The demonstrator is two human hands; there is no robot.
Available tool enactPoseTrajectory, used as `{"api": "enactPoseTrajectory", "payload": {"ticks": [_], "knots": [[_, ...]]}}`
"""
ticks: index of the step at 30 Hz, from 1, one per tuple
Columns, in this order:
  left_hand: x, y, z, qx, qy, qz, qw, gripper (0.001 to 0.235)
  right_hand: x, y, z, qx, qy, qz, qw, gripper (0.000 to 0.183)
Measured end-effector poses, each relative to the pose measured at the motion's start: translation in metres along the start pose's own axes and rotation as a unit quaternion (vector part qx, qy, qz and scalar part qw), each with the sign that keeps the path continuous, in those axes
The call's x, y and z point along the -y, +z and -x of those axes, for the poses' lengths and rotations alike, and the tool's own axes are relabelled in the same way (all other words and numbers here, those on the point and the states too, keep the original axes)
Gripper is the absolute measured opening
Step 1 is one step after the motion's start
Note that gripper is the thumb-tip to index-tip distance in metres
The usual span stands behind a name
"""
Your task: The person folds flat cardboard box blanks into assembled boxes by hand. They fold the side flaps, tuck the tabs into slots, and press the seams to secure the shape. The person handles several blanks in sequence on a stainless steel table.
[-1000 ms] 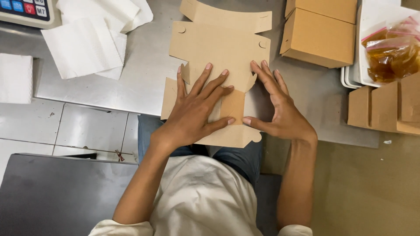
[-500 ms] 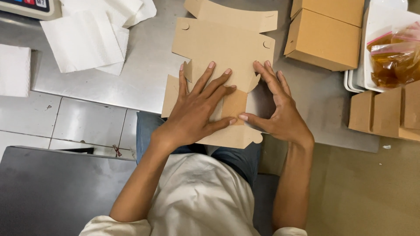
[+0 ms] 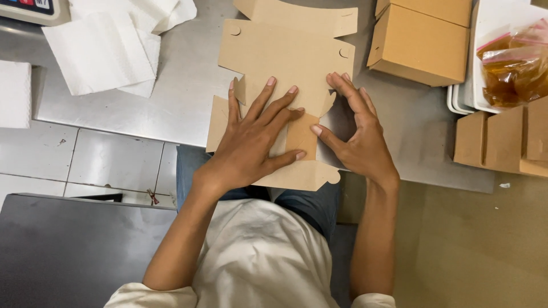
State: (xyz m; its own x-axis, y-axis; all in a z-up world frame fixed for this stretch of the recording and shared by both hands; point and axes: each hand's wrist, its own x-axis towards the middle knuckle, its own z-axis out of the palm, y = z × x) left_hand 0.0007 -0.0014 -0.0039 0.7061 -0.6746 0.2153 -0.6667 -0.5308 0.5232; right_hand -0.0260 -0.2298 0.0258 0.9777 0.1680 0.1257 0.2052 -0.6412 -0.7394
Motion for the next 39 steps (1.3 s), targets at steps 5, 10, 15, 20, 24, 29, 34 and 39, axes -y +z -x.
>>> {"api": "enactPoseTrajectory", "payload": {"ticks": [5, 10, 15, 20, 24, 29, 34, 39], "knots": [[-0.003, -0.003, -0.001, 0.007, -0.006, 0.015, 1.0, 0.068, -0.002, 0.004, -0.002, -0.02, 0.009, -0.017, 1.0, 0.069], [-0.004, -0.004, -0.002, 0.015, -0.014, 0.018, 1.0, 0.068, -0.005, 0.007, -0.004, -0.038, 0.01, -0.025, 0.999, 0.065], [0.001, 0.0, -0.003, -0.003, 0.0, 0.011, 1.0, 0.07, -0.002, 0.008, -0.004, -0.068, 0.016, -0.039, 0.997, 0.056], [0.002, -0.002, -0.005, 0.0, 0.003, 0.018, 1.0, 0.069, -0.004, 0.013, -0.006, -0.09, 0.019, -0.031, 0.995, 0.051], [0.004, 0.001, -0.003, -0.022, 0.015, 0.01, 1.0, 0.066, -0.001, 0.016, -0.007, -0.096, 0.005, -0.024, 0.995, 0.049], [0.005, 0.0, -0.003, -0.02, 0.008, 0.02, 1.0, 0.063, 0.001, 0.016, -0.006, -0.085, 0.004, -0.015, 0.996, 0.049], [0.005, 0.0, -0.001, -0.026, 0.016, 0.018, 0.999, 0.064, 0.01, 0.012, 0.0, -0.065, 0.037, -0.003, 0.997, 0.051], [0.002, -0.003, -0.002, -0.013, 0.011, 0.024, 1.0, 0.065, 0.008, 0.002, 0.004, 0.009, 0.008, 0.002, 1.0, 0.073]]}}
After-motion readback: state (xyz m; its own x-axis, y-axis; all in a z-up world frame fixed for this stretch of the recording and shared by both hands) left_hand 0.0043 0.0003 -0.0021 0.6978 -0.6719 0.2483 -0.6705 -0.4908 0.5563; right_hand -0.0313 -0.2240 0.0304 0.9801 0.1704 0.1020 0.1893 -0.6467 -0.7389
